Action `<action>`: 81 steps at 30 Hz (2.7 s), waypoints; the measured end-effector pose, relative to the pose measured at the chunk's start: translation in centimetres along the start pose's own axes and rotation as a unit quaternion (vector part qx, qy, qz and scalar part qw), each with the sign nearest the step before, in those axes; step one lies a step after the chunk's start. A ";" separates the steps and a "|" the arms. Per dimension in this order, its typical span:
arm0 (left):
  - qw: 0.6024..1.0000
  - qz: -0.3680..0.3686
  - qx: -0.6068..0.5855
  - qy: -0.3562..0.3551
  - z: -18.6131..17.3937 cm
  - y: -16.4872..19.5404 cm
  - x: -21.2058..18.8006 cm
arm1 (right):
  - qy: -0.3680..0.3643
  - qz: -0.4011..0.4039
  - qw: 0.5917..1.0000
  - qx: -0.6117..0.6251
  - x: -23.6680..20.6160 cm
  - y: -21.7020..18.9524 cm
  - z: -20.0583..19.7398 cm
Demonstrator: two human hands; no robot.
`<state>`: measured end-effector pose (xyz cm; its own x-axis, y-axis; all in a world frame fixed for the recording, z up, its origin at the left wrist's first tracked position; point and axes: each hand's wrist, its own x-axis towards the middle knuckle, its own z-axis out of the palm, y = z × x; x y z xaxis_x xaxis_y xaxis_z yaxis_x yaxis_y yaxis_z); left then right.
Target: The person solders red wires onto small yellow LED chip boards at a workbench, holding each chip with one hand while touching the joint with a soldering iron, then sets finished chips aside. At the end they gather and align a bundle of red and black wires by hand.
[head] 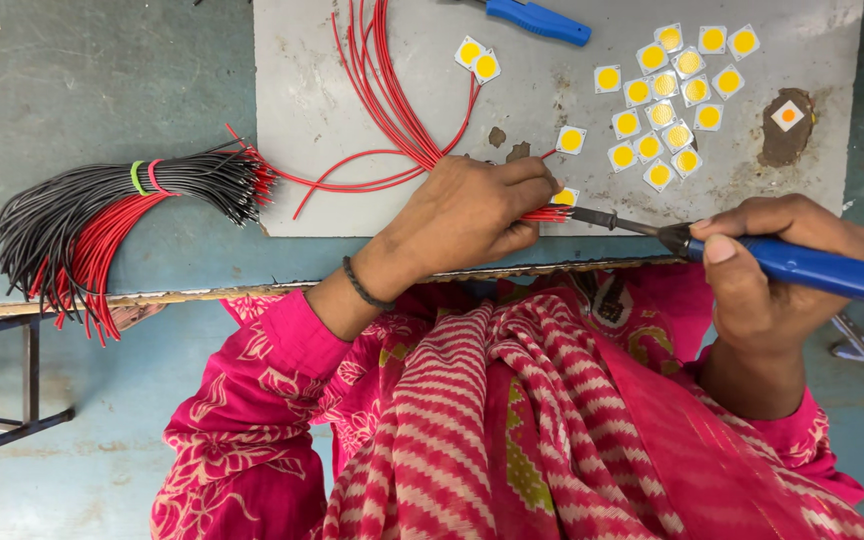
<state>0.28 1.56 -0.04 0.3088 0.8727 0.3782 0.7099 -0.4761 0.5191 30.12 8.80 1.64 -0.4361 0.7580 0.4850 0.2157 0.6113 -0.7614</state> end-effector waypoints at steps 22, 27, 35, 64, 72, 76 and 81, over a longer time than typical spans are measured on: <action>1.000 -0.017 -0.007 0.015 -0.2 0.1 0.0 | -0.013 0.027 0.993 0.116 2.3 0.2 3.5; 0.967 -0.149 -0.102 0.178 -0.3 -0.1 0.0 | -0.055 0.027 0.997 -0.046 2.8 -0.4 6.2; 0.964 -0.124 -0.106 0.211 -0.4 -0.2 0.1 | -0.011 -0.028 0.999 0.019 1.4 1.9 6.7; 0.979 -0.042 -0.007 0.200 -0.2 -0.2 -0.5 | -0.043 0.010 0.999 0.027 1.7 0.6 8.2; 0.998 0.039 0.000 0.052 -0.1 0.0 -0.6 | 0.162 -0.014 0.977 0.138 1.2 4.0 2.9; 0.998 0.048 0.022 0.023 0.3 0.2 -0.6 | 0.245 0.016 0.949 0.197 0.9 4.8 -0.1; 0.998 0.061 0.026 0.014 0.5 0.0 -0.7 | 0.232 0.051 0.950 0.203 1.3 4.5 -0.9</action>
<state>0.38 1.02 -0.63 0.3775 0.8043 0.4588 0.6994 -0.5724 0.4280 31.24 12.73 -0.74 0.0219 0.8851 0.4649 -0.1595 0.4622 -0.8723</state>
